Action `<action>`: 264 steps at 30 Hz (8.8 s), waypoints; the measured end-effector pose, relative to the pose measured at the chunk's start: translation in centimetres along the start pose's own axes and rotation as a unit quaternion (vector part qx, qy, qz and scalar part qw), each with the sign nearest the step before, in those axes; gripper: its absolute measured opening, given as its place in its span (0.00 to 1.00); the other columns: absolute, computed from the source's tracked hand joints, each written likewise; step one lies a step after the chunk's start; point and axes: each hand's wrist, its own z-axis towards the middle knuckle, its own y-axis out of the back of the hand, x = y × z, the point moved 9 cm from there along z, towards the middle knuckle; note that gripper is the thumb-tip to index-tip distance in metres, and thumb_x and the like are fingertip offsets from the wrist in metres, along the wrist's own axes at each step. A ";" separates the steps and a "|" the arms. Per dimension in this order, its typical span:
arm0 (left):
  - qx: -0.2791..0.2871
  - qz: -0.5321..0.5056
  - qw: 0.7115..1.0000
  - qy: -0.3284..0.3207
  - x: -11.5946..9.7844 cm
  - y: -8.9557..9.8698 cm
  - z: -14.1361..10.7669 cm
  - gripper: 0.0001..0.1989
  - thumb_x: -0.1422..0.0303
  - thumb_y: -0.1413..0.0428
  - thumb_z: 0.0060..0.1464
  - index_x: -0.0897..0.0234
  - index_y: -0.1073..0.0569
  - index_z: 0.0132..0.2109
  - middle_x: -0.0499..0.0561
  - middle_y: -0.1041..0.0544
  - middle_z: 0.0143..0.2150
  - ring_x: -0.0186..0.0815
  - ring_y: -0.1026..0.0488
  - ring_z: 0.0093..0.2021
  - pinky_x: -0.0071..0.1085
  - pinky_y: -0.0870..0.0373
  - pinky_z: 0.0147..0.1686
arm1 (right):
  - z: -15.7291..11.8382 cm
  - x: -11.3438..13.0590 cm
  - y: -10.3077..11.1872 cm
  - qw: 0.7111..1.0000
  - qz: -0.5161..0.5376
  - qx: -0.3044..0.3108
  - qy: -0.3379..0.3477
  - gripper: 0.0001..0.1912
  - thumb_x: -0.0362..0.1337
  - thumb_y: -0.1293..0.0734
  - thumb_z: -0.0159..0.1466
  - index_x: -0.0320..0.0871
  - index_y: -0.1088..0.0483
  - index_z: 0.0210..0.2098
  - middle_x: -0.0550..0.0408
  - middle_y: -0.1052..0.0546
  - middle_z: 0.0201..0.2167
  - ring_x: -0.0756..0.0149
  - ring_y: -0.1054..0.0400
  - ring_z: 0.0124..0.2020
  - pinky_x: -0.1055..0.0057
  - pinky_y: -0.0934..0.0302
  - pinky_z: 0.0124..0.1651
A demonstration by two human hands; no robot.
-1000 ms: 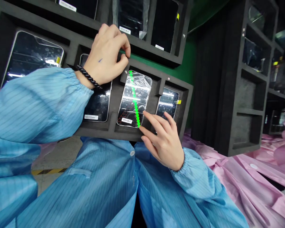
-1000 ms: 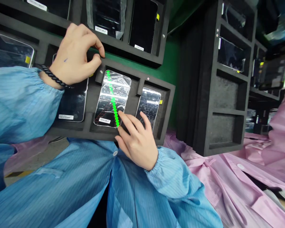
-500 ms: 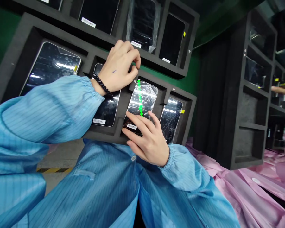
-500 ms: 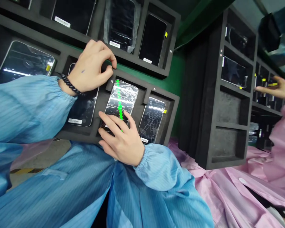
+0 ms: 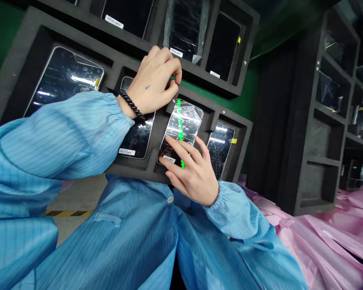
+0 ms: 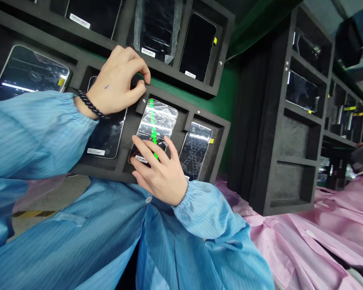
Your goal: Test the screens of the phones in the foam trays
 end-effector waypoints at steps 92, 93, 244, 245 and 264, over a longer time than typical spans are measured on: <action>0.093 0.036 0.994 0.050 -0.9 0.2 -0.4 0.12 0.71 0.55 0.58 0.60 0.29 0.45 0.56 0.30 0.51 0.44 0.37 0.55 0.45 0.35 0.57 | 1.2 -11.7 1.3 0.977 -0.105 -0.049 -0.181 0.21 0.43 0.46 0.75 0.50 0.23 0.51 0.51 0.34 0.68 0.52 0.38 0.65 0.44 0.49 0.70; 0.092 0.034 0.994 0.050 -0.9 0.2 -0.4 0.12 0.70 0.55 0.58 0.60 0.29 0.45 0.56 0.30 0.50 0.44 0.37 0.55 0.46 0.35 0.57 | 1.3 -11.9 1.3 0.976 -0.103 -0.049 -0.186 0.21 0.43 0.46 0.75 0.50 0.23 0.51 0.50 0.34 0.68 0.52 0.38 0.65 0.44 0.50 0.70; 0.240 0.172 0.955 -0.037 -5.7 -5.6 1.7 0.31 0.59 0.71 0.68 0.67 0.25 0.43 0.62 0.22 0.44 0.51 0.25 0.52 0.42 0.31 0.48 | -5.3 -10.5 1.2 0.975 -0.061 -0.058 -0.205 0.19 0.43 0.44 0.74 0.48 0.28 0.56 0.45 0.40 0.72 0.54 0.41 0.67 0.47 0.53 0.71; 0.238 0.176 0.954 -0.039 -5.7 -5.6 1.7 0.31 0.59 0.71 0.69 0.67 0.25 0.43 0.61 0.23 0.44 0.50 0.25 0.51 0.41 0.31 0.48 | -5.4 -10.4 1.2 0.975 -0.060 -0.058 -0.205 0.18 0.43 0.44 0.74 0.48 0.28 0.56 0.45 0.40 0.71 0.54 0.41 0.67 0.47 0.53 0.71; 0.206 0.187 0.959 -0.046 -5.5 -5.4 1.9 0.28 0.59 0.69 0.68 0.64 0.27 0.37 0.55 0.24 0.39 0.44 0.24 0.48 0.37 0.29 0.46 | -9.1 -7.7 1.0 0.974 -0.050 -0.063 -0.212 0.18 0.41 0.41 0.73 0.49 0.27 0.57 0.48 0.40 0.72 0.53 0.40 0.66 0.47 0.53 0.71</action>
